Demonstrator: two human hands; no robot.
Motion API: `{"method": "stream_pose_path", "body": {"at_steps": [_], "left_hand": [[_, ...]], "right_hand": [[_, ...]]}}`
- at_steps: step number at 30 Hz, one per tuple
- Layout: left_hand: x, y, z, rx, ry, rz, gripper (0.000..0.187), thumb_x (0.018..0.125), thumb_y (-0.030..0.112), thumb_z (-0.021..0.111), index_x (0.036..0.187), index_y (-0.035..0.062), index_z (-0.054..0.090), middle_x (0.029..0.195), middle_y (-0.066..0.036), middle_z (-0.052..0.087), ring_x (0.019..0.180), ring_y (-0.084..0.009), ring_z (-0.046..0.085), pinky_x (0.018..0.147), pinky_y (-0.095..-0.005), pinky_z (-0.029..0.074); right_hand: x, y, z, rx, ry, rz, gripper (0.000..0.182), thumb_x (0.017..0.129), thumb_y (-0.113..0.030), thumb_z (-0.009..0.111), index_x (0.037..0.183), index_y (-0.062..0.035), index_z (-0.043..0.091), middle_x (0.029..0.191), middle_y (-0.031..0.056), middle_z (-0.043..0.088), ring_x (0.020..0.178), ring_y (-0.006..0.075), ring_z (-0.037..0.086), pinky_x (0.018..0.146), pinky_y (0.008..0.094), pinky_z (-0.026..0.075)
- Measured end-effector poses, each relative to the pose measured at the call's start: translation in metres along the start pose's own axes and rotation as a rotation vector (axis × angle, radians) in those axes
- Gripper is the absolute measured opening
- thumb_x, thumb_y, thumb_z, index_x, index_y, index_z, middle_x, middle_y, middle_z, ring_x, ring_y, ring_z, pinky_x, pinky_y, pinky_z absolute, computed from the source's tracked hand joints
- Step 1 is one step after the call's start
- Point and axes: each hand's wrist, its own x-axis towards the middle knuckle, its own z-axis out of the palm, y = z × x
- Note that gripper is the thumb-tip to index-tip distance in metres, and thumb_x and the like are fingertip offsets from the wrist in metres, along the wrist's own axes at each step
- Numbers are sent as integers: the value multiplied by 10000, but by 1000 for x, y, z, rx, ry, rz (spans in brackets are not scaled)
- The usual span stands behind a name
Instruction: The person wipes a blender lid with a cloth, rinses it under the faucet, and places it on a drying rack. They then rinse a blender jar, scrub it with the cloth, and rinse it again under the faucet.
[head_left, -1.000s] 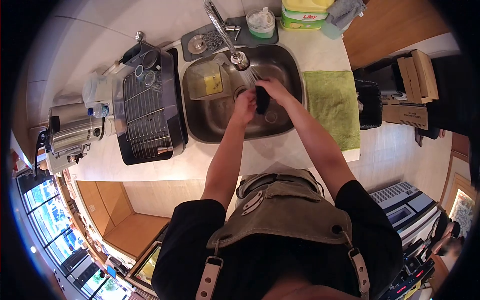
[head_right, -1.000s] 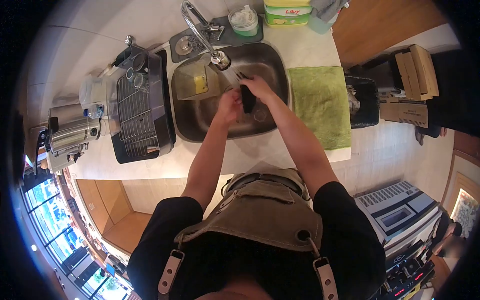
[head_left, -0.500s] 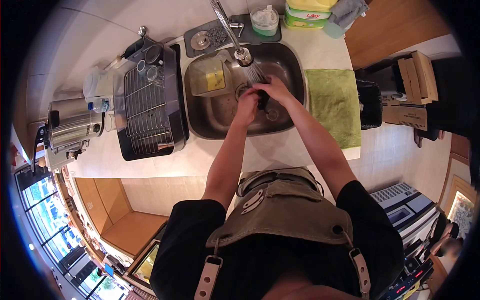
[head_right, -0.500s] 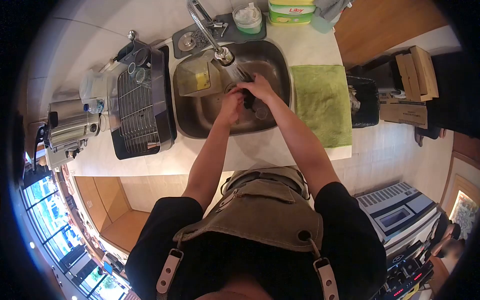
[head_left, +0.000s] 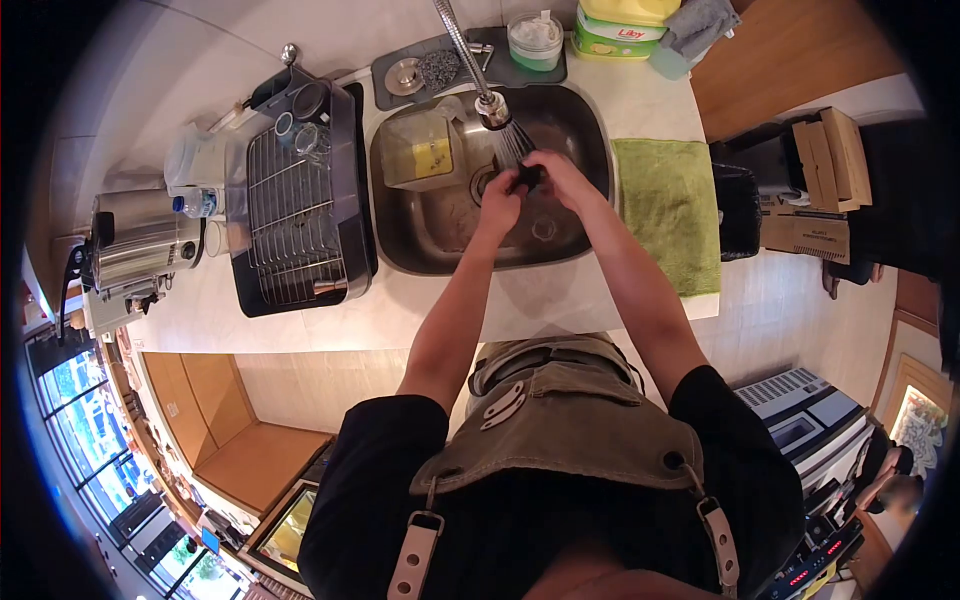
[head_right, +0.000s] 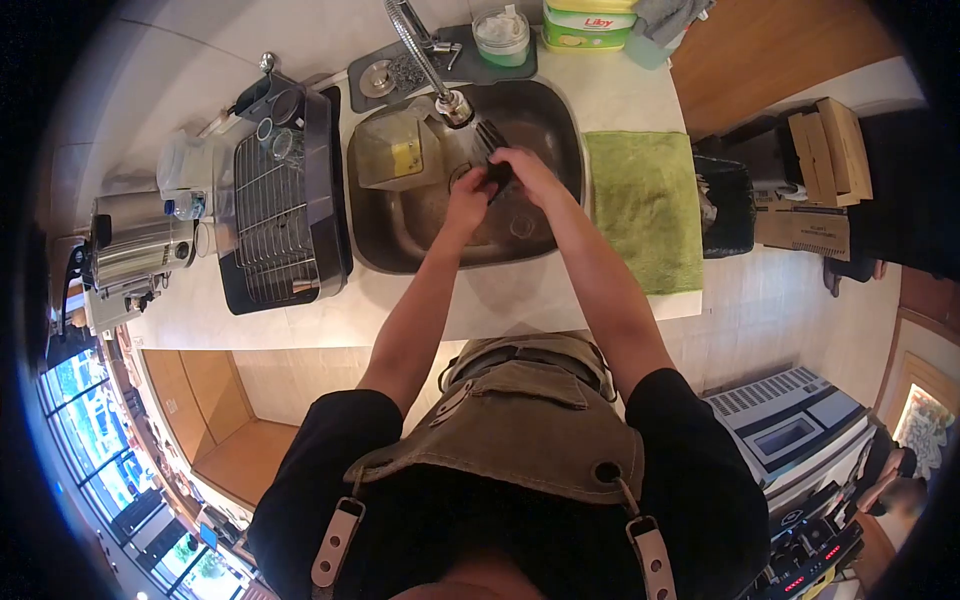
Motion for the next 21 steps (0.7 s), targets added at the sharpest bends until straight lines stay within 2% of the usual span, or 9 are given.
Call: {"method": "stream_pose_path", "body": {"at_steps": [2,5,7,9,12,15,18,19,21], "left_hand": [[-3,-2,-2,-53,5,-31,169,948,152,591,1038,17,638,955,-58,652,878,-177,590,830,-339,474],[20,-5,-15,-625,131,-554,247,980,250,527,987,23,623,907,-73,628,846,-238,588,884,-417,470],[40,-2,-36,-780,88,-575,238,953,270,519,957,46,600,881,-82,640,810,-260,624,730,-426,522],[51,12,-31,-934,249,-649,195,933,260,571,946,67,593,840,-74,632,764,-253,636,586,-449,535],[49,17,-28,-613,151,-544,210,928,242,624,1003,48,596,864,-68,627,801,-228,632,648,-408,542],[44,-9,-21,-326,47,-431,142,958,148,597,1051,42,612,918,-40,630,788,-166,592,651,-334,454],[9,-4,1,-400,105,-131,151,919,107,639,1055,48,608,913,-28,636,758,-136,581,608,-276,429],[-2,5,3,-326,100,-110,169,897,100,659,1053,61,607,889,-5,627,735,-125,572,587,-239,402],[0,-9,-14,-368,-14,-240,262,896,112,648,1150,74,592,988,-47,647,820,-155,601,729,-261,451]], "right_hand": [[2,-8,20,-207,92,-85,559,751,-303,707,1186,31,600,1125,185,643,1079,232,606,893,393,468],[9,15,31,-622,343,-270,644,716,-273,748,1244,36,547,1142,236,629,1086,320,622,929,398,477],[-2,26,32,-622,312,-311,718,697,-248,765,1293,45,493,1153,257,620,1118,352,610,960,393,472],[-28,25,34,-610,224,-282,816,683,-209,777,1361,47,404,1162,243,623,1201,341,570,1011,381,443],[-14,54,14,-498,139,-388,668,708,-195,747,1287,27,499,1136,177,644,1154,283,581,972,355,444],[-17,24,6,61,-16,-156,484,748,-201,718,1178,-14,595,1101,97,655,1043,209,591,899,313,445],[3,7,9,136,35,-56,396,777,-248,719,1107,-39,654,1047,55,659,968,152,571,857,277,429],[2,-4,16,91,42,-61,429,779,-269,755,1129,-42,654,1062,56,665,968,148,592,853,305,451],[5,-10,21,-21,-24,-64,482,760,-272,788,1146,-22,643,1088,74,666,974,165,608,854,330,467]]}}
